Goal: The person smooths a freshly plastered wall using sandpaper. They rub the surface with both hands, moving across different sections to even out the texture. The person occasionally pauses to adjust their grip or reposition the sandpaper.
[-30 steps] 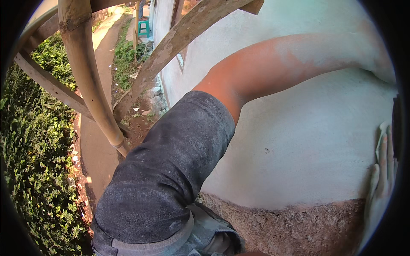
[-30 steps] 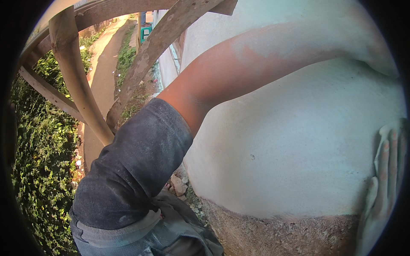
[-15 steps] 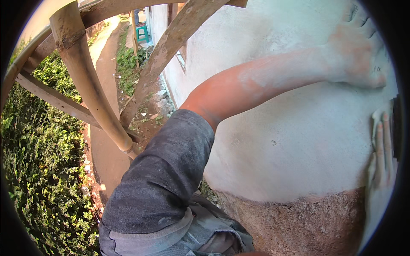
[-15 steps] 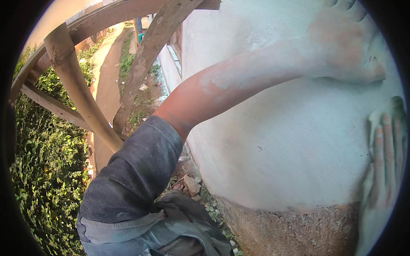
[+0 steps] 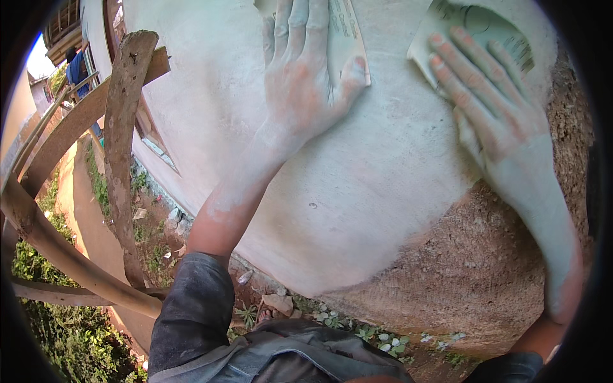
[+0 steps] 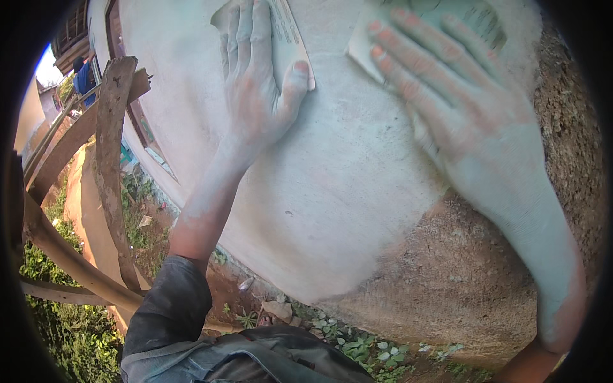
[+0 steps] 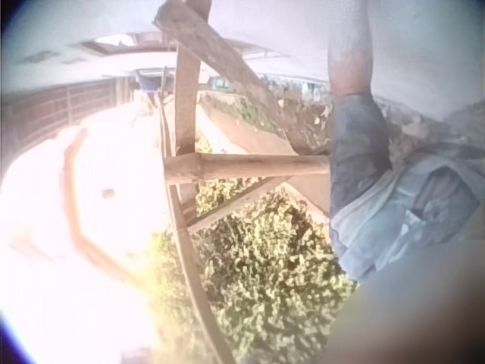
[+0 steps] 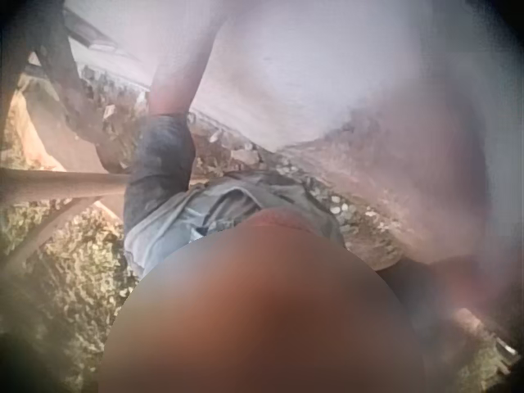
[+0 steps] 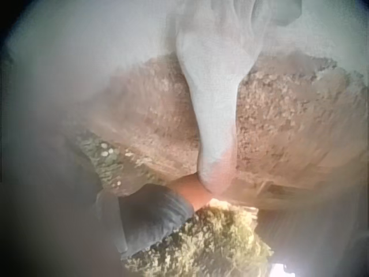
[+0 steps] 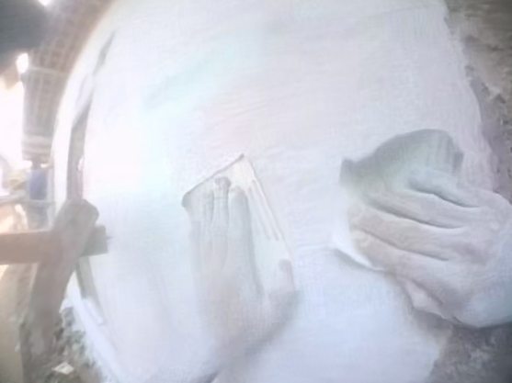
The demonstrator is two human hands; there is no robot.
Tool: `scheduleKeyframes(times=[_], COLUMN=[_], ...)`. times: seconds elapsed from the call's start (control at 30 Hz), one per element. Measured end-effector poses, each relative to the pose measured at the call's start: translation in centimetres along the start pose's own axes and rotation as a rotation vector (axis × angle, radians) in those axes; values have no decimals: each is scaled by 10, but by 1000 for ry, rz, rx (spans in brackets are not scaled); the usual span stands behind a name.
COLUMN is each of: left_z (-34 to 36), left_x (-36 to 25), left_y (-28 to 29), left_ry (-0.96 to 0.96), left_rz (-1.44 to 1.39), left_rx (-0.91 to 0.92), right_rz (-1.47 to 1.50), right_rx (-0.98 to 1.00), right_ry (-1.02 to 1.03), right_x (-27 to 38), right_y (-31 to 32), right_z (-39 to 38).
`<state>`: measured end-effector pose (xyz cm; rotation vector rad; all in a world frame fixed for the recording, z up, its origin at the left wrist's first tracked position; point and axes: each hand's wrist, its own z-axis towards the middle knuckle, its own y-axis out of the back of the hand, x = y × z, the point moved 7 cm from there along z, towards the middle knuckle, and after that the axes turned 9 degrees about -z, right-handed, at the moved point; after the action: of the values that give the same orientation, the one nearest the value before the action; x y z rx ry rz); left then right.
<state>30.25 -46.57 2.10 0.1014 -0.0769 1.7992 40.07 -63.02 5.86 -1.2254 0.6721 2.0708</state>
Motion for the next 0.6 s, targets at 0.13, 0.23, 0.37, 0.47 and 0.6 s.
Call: scheduleKeyframes(times=[0.13, 0.23, 0.37, 0.47, 0.6], left_z=[-140, -156, -53, -31, -121], left_x=[-56, -55, -48, -61, -97], left_y=[-16, -19, -17, -24, -35], left_ry=[12, -108, 103, 65, -81], left_rz=[-70, -16, -99, -91, -127], left_rx=[257, 317, 174, 178, 232], right_rz=[661, 423, -31, 99, 389], right_rx=[264, 156, -213, -148, 88], right_ry=[247, 154, -149, -183, -47], right_x=[101, 49, -50, -20, 75], right_y=[-7, 5, 43, 25, 9], right_z=[-72, -45, -1, -20, -71])
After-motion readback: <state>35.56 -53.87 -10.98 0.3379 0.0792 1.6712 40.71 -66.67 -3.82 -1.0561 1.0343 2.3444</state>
